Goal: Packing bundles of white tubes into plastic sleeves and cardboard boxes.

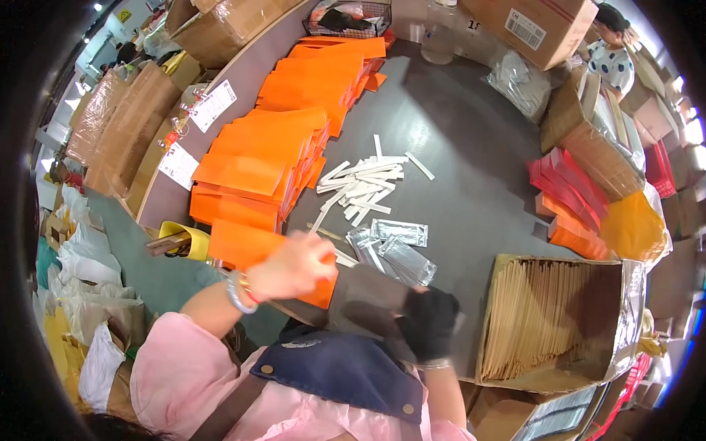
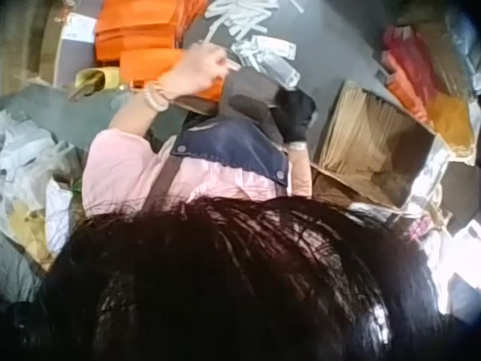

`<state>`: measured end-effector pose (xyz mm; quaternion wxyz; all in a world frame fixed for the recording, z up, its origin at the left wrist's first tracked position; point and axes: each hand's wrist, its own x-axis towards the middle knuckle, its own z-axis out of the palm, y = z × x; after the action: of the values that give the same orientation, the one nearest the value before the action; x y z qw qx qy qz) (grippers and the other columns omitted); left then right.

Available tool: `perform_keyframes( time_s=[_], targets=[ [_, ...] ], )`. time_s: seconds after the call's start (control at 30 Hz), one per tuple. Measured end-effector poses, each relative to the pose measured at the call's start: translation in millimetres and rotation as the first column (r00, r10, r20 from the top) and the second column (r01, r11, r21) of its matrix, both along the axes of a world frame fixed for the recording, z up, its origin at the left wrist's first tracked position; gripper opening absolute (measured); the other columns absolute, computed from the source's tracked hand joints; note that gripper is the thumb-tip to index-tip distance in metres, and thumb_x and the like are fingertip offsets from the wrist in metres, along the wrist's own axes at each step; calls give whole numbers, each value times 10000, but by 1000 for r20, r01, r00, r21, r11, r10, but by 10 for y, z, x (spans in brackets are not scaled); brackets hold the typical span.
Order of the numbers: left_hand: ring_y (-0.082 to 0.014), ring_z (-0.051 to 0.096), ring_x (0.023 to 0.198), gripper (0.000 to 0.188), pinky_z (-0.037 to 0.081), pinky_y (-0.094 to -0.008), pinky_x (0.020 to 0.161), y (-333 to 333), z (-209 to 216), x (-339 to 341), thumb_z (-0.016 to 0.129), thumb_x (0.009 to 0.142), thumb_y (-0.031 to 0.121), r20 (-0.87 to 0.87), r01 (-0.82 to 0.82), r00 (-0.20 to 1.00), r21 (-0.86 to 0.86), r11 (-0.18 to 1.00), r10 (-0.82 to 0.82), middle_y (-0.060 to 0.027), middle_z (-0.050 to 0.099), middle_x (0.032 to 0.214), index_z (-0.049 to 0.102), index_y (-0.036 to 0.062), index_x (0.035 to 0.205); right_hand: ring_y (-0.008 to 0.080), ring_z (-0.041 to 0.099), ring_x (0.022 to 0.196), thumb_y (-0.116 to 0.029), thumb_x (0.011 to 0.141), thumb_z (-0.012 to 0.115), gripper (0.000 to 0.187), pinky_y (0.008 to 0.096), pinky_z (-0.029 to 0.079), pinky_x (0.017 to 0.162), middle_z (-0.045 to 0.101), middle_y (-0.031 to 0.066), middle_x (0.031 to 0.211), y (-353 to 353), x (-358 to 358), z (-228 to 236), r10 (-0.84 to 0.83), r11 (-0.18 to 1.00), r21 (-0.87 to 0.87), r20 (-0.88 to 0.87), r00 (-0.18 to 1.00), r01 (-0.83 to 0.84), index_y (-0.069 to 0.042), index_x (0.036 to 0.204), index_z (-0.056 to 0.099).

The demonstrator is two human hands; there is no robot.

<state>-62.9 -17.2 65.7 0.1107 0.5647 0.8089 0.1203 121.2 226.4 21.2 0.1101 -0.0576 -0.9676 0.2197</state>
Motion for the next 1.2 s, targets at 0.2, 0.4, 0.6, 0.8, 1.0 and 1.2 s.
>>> perform_keyframes(
  time_s=[0.2, 0.4, 0.6, 0.8, 1.0, 1.2],
  targets=[
    [-482, 358, 1305, 955, 376, -571, 1044, -869, -26, -610, 860, 581, 129, -179, -619, 765, 65, 783, 619, -209, 300, 1489, 401, 212, 1415, 368, 552, 1015, -139, 578, 858, 637, 445, 456, 889, 571, 146, 1052, 287, 138, -131, -267, 960, -90, -11, 964, 265, -62, 1133, 555],
    [-559, 124, 1419, 1449, 148, -709, 1108, -985, -657, -885, 953, 476, 257, -153, -850, 525, -131, 510, 837, -363, 103, 1535, 3, 177, 1566, 365, 542, 1057, -238, 635, 848, 611, 472, 415, 937, 582, 161, 1100, 280, 6, -41, -251, 962, -86, 107, 962, 260, -61, 1149, 569],
    [-494, 111, 1452, 1425, 106, -710, 1114, -570, -982, -1701, 952, 486, 273, -136, -767, 633, 23, 641, 762, -382, 157, 1513, 33, 174, 1570, 369, 557, 1014, -161, 549, 869, 566, 465, 443, 861, 609, 149, 1026, 238, -107, -63, -366, 920, -143, 24, 930, 365, -56, 1047, 621],
    [-490, 105, 1455, 1378, 88, -705, 1119, 96, -1088, -3002, 949, 500, 281, -125, -677, 682, 266, 686, 721, -372, 131, 1528, 82, 226, 1569, 377, 547, 996, -197, 567, 866, 652, 459, 448, 862, 563, 160, 1045, 274, -75, -126, -336, 918, -123, 258, 906, 376, -53, 1122, 556],
    [-527, 224, 1389, 1257, 276, -614, 1104, 424, -887, -3130, 931, 551, 299, -190, -720, 614, 261, 643, 766, -282, 168, 1547, 169, 269, 1550, 372, 575, 972, -283, 572, 867, 640, 465, 451, 860, 601, 149, 1003, 254, -129, -33, -228, 970, -38, 191, 955, 239, -59, 1095, 575],
    [-499, 405, 1251, 1044, 416, -483, 1056, -30, -981, -2555, 909, 601, 302, -194, -747, 625, 133, 651, 756, -205, 317, 1484, 352, 233, 1481, 365, 577, 965, -291, 618, 839, 584, 461, 448, 862, 604, 139, 1016, 260, -101, 35, -274, 947, -106, 225, 935, 303, -70, 1092, 580]
  ],
)
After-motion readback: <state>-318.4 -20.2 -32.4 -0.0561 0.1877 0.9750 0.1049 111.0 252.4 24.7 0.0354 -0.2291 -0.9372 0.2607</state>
